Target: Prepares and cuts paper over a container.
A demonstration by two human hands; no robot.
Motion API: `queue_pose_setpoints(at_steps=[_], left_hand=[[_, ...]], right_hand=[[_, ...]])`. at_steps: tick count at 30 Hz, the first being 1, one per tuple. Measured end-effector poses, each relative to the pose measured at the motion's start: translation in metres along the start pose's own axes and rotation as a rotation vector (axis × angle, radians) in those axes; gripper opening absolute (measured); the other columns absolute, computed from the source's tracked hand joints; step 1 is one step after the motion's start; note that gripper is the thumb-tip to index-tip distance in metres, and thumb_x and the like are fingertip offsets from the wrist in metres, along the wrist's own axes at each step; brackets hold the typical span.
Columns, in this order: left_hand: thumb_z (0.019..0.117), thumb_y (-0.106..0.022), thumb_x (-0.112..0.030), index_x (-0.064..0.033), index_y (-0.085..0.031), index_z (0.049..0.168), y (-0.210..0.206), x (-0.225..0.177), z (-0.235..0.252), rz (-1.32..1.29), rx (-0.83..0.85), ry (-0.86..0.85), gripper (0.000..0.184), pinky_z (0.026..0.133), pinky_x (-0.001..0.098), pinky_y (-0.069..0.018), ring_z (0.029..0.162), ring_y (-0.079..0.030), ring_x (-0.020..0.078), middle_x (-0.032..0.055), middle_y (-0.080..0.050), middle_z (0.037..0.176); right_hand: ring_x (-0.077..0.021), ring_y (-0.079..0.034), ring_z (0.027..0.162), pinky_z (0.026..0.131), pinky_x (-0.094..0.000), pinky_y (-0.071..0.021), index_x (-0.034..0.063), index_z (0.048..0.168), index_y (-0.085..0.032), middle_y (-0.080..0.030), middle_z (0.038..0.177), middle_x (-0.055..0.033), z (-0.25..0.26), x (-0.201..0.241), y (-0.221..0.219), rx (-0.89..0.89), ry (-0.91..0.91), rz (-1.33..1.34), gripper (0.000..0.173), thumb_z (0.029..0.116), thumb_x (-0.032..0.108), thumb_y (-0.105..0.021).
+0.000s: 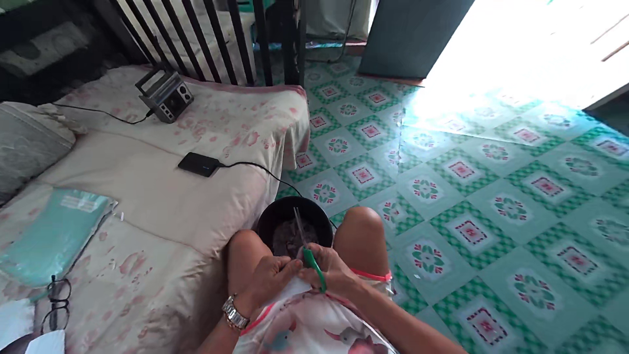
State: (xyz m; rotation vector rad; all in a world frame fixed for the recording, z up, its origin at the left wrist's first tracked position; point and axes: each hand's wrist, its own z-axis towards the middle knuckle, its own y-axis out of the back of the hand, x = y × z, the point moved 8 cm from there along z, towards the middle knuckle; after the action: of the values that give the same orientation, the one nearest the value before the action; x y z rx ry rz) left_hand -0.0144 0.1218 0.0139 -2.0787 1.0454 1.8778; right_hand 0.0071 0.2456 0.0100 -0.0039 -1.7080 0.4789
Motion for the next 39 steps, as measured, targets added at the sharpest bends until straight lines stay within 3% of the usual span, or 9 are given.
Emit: queue_pose_setpoints(at_steps=[7, 13, 15, 18, 22, 24, 27, 30, 39], left_hand=[[0.1035, -0.054, -0.020, -0.0046, -0.053, 0.066, 0.006, -0.009, -0.006, 0.044, -0.122, -0.053, 0.041, 0.055, 0.0183, -0.0337, 0.055, -0.039, -0.0027, -0.0078, -0.041, 0.058], [0.1002, -0.058, -0.030, -0.0093, -0.055, 0.063, 0.022, 0.009, -0.032, -0.035, -0.205, -0.029, 0.043, 0.053, 0.0161, -0.0360, 0.052, -0.041, -0.0066, -0.0129, -0.042, 0.055], [0.1005, -0.059, -0.025, -0.0128, -0.055, 0.063, 0.033, 0.023, -0.046, -0.173, -0.306, 0.040, 0.039, 0.051, 0.0142, -0.0368, 0.050, -0.041, -0.0076, -0.0153, -0.044, 0.055], [0.1037, -0.046, -0.013, -0.0181, -0.055, 0.064, 0.040, 0.040, -0.062, -0.488, -0.485, 0.097, 0.041, 0.045, 0.0118, -0.0381, 0.044, -0.043, -0.0070, -0.0160, -0.049, 0.051], [0.0959, -0.061, -0.012, -0.0026, -0.069, 0.096, 0.002, 0.042, -0.064, -0.461, -0.260, 0.046, 0.013, 0.059, 0.0133, -0.0470, 0.062, -0.055, -0.0068, -0.0113, -0.062, 0.074], [0.0942, -0.065, -0.016, 0.0008, -0.067, 0.104, -0.020, 0.033, -0.058, -0.481, -0.173, 0.057, 0.019, 0.060, 0.0136, -0.0478, 0.062, -0.055, -0.0065, -0.0109, -0.063, 0.077], [0.0989, -0.056, -0.022, -0.0053, -0.065, 0.096, -0.031, 0.037, -0.045, -0.640, -0.253, 0.074, 0.020, 0.054, 0.0142, -0.0467, 0.054, -0.053, -0.0037, -0.0116, -0.061, 0.068], [0.1048, -0.046, -0.013, -0.0046, -0.064, 0.095, -0.031, 0.040, -0.043, -0.691, -0.340, 0.159, 0.022, 0.053, 0.0140, -0.0473, 0.053, -0.054, -0.0022, -0.0087, -0.061, 0.065], [0.0985, -0.056, -0.007, -0.0072, -0.068, 0.089, -0.018, 0.050, -0.046, -0.639, -0.434, 0.230, 0.015, 0.053, 0.0140, -0.0481, 0.052, -0.054, -0.0025, -0.0108, -0.060, 0.063]], right_hand=[[0.0029, -0.062, 0.072, 0.069, -0.0170, -0.0532, 0.0025, 0.105, -0.057, -0.065, 0.083, 0.0091, -0.001, 0.012, -0.007, -0.121, 0.038, -0.058, 0.024, 0.0821, -0.003, -0.064], [0.0019, -0.060, 0.065, 0.064, -0.0177, -0.0522, 0.0069, 0.102, -0.060, -0.062, 0.074, 0.0115, 0.005, 0.018, 0.000, -0.167, 0.068, -0.002, 0.026, 0.0786, -0.002, -0.067], [0.0012, -0.061, 0.066, 0.064, -0.0184, -0.0539, 0.0066, 0.102, -0.060, -0.064, 0.075, 0.0107, 0.007, 0.020, 0.007, -0.208, 0.083, 0.016, 0.026, 0.0785, -0.003, -0.067], [0.0004, -0.063, 0.069, 0.067, -0.0188, -0.0547, 0.0060, 0.101, -0.060, -0.065, 0.078, 0.0085, 0.010, 0.021, 0.019, -0.382, 0.075, 0.051, 0.024, 0.0807, -0.007, -0.064], [-0.0044, -0.063, 0.071, 0.068, -0.0230, -0.0561, 0.0030, 0.102, -0.059, -0.065, 0.080, 0.0032, 0.013, 0.011, 0.025, -0.570, 0.043, 0.154, 0.020, 0.0871, -0.009, -0.061], [-0.0024, -0.064, 0.070, 0.067, -0.0205, -0.0559, 0.0032, 0.102, -0.060, -0.067, 0.079, 0.0047, 0.010, 0.004, 0.014, -0.568, 0.064, 0.162, 0.021, 0.0852, -0.010, -0.061], [-0.0007, -0.065, 0.069, 0.066, -0.0191, -0.0560, 0.0020, 0.104, -0.059, -0.068, 0.079, 0.0059, 0.003, -0.008, -0.007, -0.488, 0.045, 0.125, 0.024, 0.0839, -0.010, -0.063], [-0.0002, -0.064, 0.067, 0.062, -0.0190, -0.0558, 0.0043, 0.105, -0.059, -0.068, 0.077, 0.0074, -0.001, -0.020, -0.018, -0.406, 0.029, 0.153, 0.026, 0.0827, -0.008, -0.064], [0.0024, -0.062, 0.067, 0.064, -0.0168, -0.0546, 0.0045, 0.102, -0.061, -0.066, 0.077, 0.0093, 0.017, -0.018, -0.006, -0.313, 0.022, 0.070, 0.025, 0.0817, -0.007, -0.066]])
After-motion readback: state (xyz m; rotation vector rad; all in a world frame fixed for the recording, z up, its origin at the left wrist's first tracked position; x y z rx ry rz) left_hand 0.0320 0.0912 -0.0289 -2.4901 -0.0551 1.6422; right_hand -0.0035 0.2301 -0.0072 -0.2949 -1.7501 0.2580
